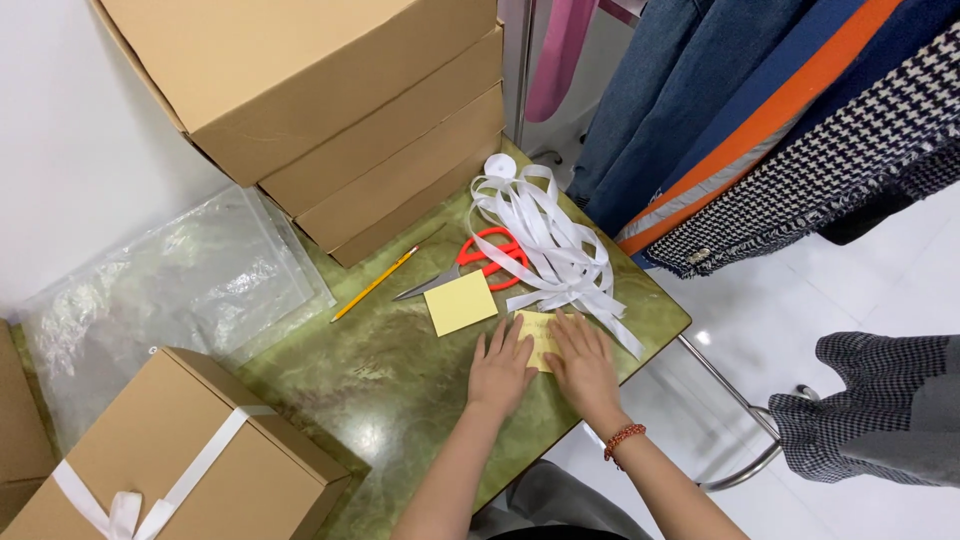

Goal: The person unties a white ribbon from a cardboard box, opens it, and removes a yellow shirt wrapped in plastic. They then hang the shirt on a blue hanger and place it on a clothing rack. The person also handles plastic packaging and stacks boxes.

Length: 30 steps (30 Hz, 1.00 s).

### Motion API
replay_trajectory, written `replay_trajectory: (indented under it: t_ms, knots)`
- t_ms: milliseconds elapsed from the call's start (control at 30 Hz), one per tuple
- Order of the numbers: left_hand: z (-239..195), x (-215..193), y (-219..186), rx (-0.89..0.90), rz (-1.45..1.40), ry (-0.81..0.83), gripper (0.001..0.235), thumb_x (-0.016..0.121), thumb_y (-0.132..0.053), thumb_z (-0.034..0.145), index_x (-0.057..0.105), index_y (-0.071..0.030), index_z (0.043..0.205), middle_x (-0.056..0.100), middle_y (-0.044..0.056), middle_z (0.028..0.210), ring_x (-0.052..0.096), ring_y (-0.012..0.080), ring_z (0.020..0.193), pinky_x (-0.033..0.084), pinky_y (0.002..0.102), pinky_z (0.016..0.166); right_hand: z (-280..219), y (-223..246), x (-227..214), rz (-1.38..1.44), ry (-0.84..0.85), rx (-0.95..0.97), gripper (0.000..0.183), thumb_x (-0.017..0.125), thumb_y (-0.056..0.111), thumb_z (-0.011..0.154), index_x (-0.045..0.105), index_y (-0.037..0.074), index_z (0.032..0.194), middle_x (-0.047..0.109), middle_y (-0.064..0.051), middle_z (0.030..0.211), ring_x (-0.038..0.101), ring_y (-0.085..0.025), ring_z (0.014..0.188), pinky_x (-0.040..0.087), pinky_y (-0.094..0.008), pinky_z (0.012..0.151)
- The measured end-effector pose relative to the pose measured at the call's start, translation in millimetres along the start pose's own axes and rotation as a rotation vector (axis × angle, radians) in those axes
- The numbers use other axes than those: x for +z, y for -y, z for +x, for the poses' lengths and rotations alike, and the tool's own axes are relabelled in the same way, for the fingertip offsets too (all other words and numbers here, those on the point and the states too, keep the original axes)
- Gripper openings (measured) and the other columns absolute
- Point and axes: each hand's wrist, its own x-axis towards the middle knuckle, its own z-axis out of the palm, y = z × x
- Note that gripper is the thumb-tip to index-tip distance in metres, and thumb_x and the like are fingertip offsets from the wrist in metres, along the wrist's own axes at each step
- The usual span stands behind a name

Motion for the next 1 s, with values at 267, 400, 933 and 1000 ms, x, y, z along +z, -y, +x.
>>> replay_trajectory:
  t_ms: [267,400,933,1000]
  knots:
    - [-17.9,-15.6,8.1,-0.012,-0.036,0.075,0.064,0.041,-0.050,0.110,0.027,-0.024,0.167,0.002,0.005,0.180,0.002,0.0280,0.165,0.016,0.061,0.130,-1.6,5.1,16.1,-0.083,0.147,0.250,0.072,0.042,0.050,0.111,0.025,0.012,0.170,0.016,-0.018,0.179,0.010,-0.033,0.166,0.005,-0.063,0.131]
    - [-56.1,-21.8,20.0,-0.037,-0.233,0.150,0.073,0.044,-0.045,0.111,0.011,-0.025,0.173,0.002,0.009,0.181,-0.002,0.0273,0.167,0.010,0.058,0.132,-14.6,21.1,31.7,-0.126,0.001,0.255,0.082,0.052,0.051,0.104,0.022,0.011,0.169,0.003,-0.019,0.181,-0.006,-0.039,0.167,0.003,-0.069,0.128]
    - [-428.2,-24.6,215.0,-1.160,-0.624,-0.969,0.021,0.072,-0.017,0.100,0.074,-0.016,0.120,0.056,0.006,0.124,0.060,0.0278,0.120,0.056,0.042,0.097,-58.1,389.1,96.0,0.524,0.180,-0.663,0.036,0.065,0.012,0.102,0.066,0.012,0.138,0.048,-0.007,0.160,0.041,-0.032,0.154,0.041,-0.050,0.122]
    - [-460.8,4.8,229.7,-1.340,-0.727,-1.076,0.031,0.080,-0.025,0.096,0.069,-0.016,0.123,0.050,0.009,0.128,0.056,0.0342,0.129,0.050,0.046,0.106,-63.8,415.0,127.8,0.528,0.196,-0.727,0.033,0.073,0.018,0.096,0.073,0.024,0.128,0.060,0.007,0.137,0.065,-0.019,0.128,0.054,-0.040,0.110]
